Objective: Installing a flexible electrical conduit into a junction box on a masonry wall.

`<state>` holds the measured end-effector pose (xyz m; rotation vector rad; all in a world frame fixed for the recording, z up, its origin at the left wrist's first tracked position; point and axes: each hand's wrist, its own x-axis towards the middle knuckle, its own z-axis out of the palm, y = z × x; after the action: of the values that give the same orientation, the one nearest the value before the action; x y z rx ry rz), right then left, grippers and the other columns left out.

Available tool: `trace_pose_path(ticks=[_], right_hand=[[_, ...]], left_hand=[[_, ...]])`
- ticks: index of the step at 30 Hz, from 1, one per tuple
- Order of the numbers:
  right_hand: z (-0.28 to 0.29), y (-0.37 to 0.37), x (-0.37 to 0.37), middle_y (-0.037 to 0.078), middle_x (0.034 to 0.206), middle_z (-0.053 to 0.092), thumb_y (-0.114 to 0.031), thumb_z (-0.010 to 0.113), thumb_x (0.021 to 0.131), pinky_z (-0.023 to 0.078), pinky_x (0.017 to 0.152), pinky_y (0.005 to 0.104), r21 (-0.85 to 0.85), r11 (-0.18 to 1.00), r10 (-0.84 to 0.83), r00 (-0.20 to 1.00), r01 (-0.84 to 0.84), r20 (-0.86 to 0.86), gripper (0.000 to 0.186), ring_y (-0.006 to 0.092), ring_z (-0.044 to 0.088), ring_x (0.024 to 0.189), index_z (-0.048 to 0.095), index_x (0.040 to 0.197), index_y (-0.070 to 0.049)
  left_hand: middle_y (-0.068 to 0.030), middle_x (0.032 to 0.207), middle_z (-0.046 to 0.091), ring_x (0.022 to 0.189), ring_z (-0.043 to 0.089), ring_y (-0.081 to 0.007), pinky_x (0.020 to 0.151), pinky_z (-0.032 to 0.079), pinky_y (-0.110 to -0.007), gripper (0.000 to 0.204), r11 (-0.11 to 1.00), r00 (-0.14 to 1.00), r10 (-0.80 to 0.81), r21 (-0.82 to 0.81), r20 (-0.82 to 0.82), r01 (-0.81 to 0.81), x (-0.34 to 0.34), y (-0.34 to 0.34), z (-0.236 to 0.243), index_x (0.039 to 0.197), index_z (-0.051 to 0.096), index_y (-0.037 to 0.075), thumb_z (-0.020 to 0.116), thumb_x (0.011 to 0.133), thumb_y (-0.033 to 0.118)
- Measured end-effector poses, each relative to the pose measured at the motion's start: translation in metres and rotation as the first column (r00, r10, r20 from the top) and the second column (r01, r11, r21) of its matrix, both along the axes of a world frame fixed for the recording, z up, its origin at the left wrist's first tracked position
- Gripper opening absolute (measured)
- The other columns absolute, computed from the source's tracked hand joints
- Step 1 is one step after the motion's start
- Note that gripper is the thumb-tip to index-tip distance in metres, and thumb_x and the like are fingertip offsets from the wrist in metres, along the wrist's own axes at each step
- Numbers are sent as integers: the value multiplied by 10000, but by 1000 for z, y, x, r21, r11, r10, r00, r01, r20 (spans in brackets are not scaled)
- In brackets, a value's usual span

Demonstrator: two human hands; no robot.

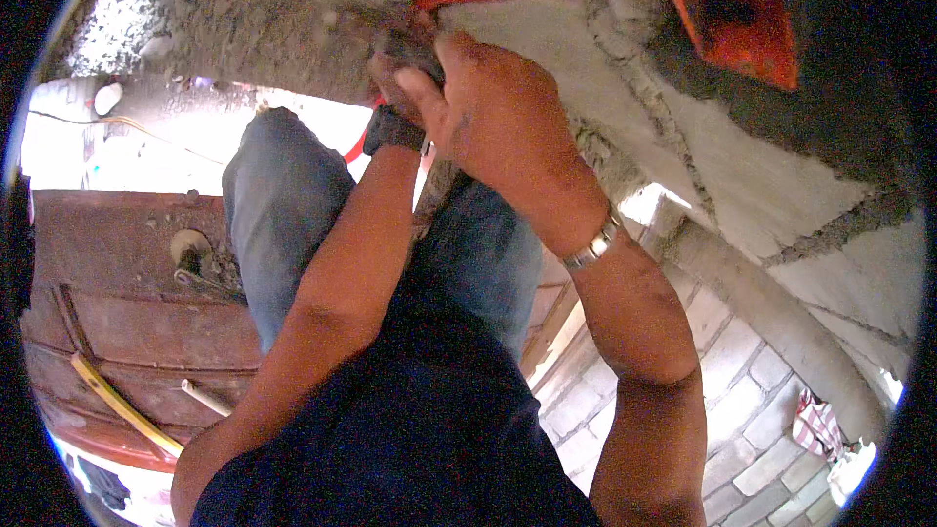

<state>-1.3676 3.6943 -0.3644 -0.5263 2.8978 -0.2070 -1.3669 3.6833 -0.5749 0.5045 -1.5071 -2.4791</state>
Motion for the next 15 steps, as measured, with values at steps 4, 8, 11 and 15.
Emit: trace_pose_path(ticks=[4,8,11,15], right_hand=[[10,-13,11,242,667,553,-348,617,836,442,556,466,-279,936,144,958,-213,-248,367,445,547,658,499,795,-3],[1,8,-5,221,696,577,-343,631,824,466,595,446,189,981,-61,997,50,53,348,426,573,695,540,856,-8],[29,-21,2,214,715,589,-328,623,830,471,617,448,-187,978,76,994,-89,-77,330,420,582,714,552,887,-11],[3,5,-2,212,735,595,-322,624,830,475,633,437,-214,964,117,973,-159,-198,324,418,584,730,558,896,-11]], left_hand=[[-72,949,667,835,645,-234,736,510,-330,257,850,992,112,522,-59,-65,10,34,-32,1057,590,21,609,819,115],[-104,1101,569,1038,532,-226,931,416,-339,412,957,998,-61,284,22,52,3,17,-12,1151,520,57,359,940,372],[-112,1137,559,1057,522,-220,952,401,-353,429,480,797,-314,810,517,-337,-10,-2,-32,1172,514,55,333,939,366],[-89,966,635,869,617,-208,772,503,-362,305,990,987,138,19,-78,-137,3,12,19,1044,572,12,641,808,192]])
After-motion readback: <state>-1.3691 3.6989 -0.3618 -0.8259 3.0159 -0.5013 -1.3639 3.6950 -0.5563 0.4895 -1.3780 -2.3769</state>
